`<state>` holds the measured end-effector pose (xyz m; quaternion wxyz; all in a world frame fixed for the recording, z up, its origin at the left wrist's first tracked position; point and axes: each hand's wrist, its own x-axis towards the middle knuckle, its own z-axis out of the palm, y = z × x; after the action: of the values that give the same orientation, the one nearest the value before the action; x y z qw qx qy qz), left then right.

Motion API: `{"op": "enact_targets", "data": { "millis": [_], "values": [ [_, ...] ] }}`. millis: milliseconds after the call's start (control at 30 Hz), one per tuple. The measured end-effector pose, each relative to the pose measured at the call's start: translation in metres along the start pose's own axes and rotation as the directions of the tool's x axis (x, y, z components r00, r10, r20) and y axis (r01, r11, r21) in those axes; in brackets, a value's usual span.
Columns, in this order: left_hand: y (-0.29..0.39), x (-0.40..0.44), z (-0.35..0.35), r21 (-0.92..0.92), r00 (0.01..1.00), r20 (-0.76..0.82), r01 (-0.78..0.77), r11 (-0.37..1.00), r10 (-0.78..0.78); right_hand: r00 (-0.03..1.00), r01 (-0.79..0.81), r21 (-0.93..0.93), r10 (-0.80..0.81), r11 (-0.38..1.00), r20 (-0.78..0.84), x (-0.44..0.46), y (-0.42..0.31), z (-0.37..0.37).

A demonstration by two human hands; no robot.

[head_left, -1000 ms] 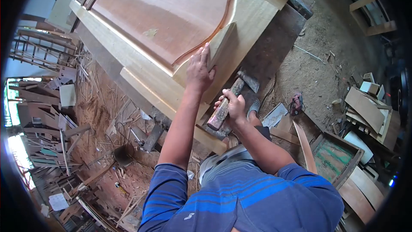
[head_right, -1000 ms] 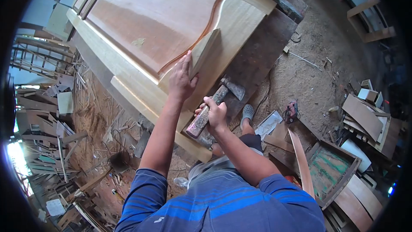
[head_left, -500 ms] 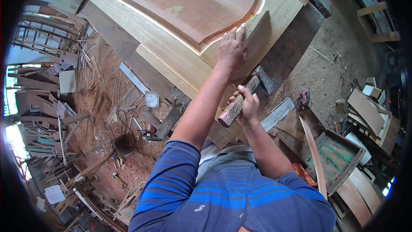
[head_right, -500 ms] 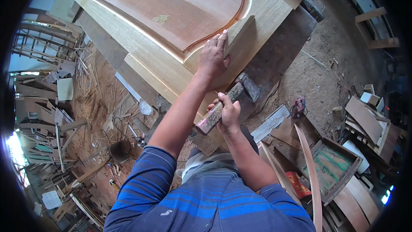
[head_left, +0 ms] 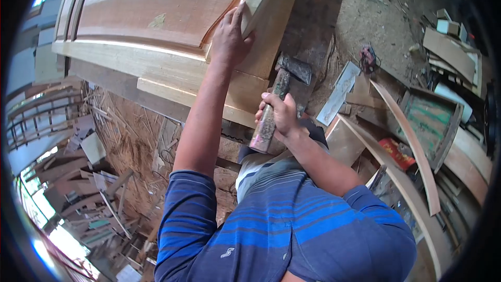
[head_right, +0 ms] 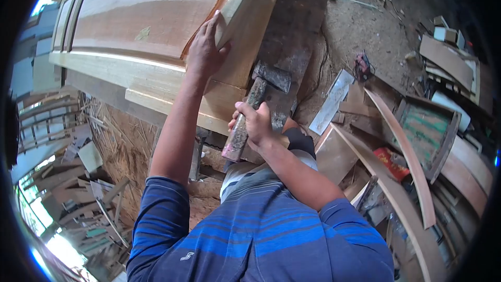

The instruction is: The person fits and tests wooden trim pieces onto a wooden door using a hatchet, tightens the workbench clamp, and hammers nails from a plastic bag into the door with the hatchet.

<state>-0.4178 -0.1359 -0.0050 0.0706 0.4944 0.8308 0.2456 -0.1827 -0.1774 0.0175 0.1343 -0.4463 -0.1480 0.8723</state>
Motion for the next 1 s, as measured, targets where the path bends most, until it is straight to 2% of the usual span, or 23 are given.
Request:
{"op": "enact_targets", "data": {
  "millis": [133, 267, 333, 367, 400, 433, 467, 533, 600, 633, 667, 700, 733, 800, 867, 900, 933, 1000],
  "values": [
    [-0.005, 0.001, 0.007, 0.005, 0.999, -0.017, -0.027, 1.0, 0.027, 0.996, 0.044, -0.097, -0.051, 0.994, -0.069, 0.003, 0.016, 0.006],
    [-0.004, 0.0, 0.007, -0.011, 1.0, 0.005, -0.008, 1.0, 0.008, 0.996, 0.001, -0.011, -0.002, 1.0, -0.091, -0.014, -0.017, -0.012],
    [-0.004, 0.0, 0.005, -0.006, 1.0, 0.012, 0.008, 1.0, -0.007, 0.977, 0.118, -0.064, -0.127, 0.991, -0.17, -0.034, -0.039, -0.039],
    [-0.004, 0.0, 0.006, -0.017, 1.0, 0.003, 0.007, 1.0, -0.007, 0.949, 0.147, -0.094, -0.167, 0.985, -0.266, -0.041, -0.049, -0.063],
    [-0.004, -0.001, 0.007, -0.016, 1.0, 0.0, 0.003, 1.0, -0.003, 0.944, 0.197, -0.019, -0.195, 0.98, -0.265, -0.053, -0.068, -0.096],
    [-0.004, -0.002, 0.007, -0.015, 1.0, -0.002, 0.002, 1.0, -0.002, 0.867, 0.251, -0.249, -0.331, 0.936, -0.372, -0.063, -0.087, -0.138],
    [-0.005, 0.0, 0.008, -0.013, 1.0, -0.011, 0.001, 1.0, -0.001, 0.734, 0.383, -0.205, -0.431, 0.901, -0.525, -0.072, -0.101, -0.143],
    [-0.006, -0.001, 0.008, -0.003, 1.0, 0.007, 0.004, 1.0, -0.004, 0.594, 0.474, -0.109, -0.409, 0.874, -0.693, -0.079, -0.117, -0.183],
    [-0.007, 0.0, 0.008, -0.009, 1.0, 0.004, -0.003, 1.0, 0.003, 0.461, 0.544, -0.124, -0.42, 0.83, -0.782, -0.067, -0.105, -0.128],
    [-0.007, 0.002, 0.008, -0.02, 1.0, -0.013, -0.004, 1.0, 0.003, 0.568, 0.51, -0.08, -0.405, 0.856, -0.717, -0.055, -0.076, -0.092],
    [-0.006, 0.001, 0.008, -0.028, 1.0, -0.023, -0.008, 1.0, 0.007, 0.671, 0.266, -0.092, -0.253, 0.96, -0.697, -0.045, -0.043, -0.046],
    [-0.007, -0.001, 0.008, -0.029, 1.0, -0.012, -0.007, 1.0, 0.007, 0.889, 0.022, -0.247, -0.132, 0.969, -0.439, -0.048, -0.019, -0.005],
    [-0.008, 0.001, 0.007, -0.028, 1.0, -0.009, -0.01, 1.0, 0.01, 0.973, -0.145, 0.131, 0.166, 0.981, -0.162, -0.017, 0.019, -0.006],
    [-0.006, 0.004, 0.007, -0.013, 1.0, -0.001, -0.023, 1.0, 0.023, 0.96, -0.18, 0.058, 0.188, 0.982, -0.205, -0.018, 0.029, 0.007],
    [-0.008, 0.003, 0.009, 0.012, 1.0, -0.021, -0.014, 1.0, 0.014, 0.984, -0.121, -0.073, 0.11, 0.99, -0.139, -0.028, 0.014, -0.001],
    [-0.008, -0.009, 0.012, -0.001, 1.0, -0.005, -0.02, 1.0, 0.02, 0.98, -0.1, 0.018, 0.102, 0.995, -0.173, -0.027, 0.02, 0.0],
    [-0.008, -0.009, 0.012, -0.012, 0.999, -0.003, -0.034, 0.999, 0.034, 0.984, -0.008, 0.066, 0.019, 0.998, -0.177, -0.026, 0.023, 0.004],
    [-0.01, 0.001, 0.008, -0.006, 0.998, -0.032, -0.048, 0.999, 0.047, 0.98, 0.063, 0.032, -0.055, 0.998, -0.192, -0.016, 0.027, 0.014]
  ]
}}
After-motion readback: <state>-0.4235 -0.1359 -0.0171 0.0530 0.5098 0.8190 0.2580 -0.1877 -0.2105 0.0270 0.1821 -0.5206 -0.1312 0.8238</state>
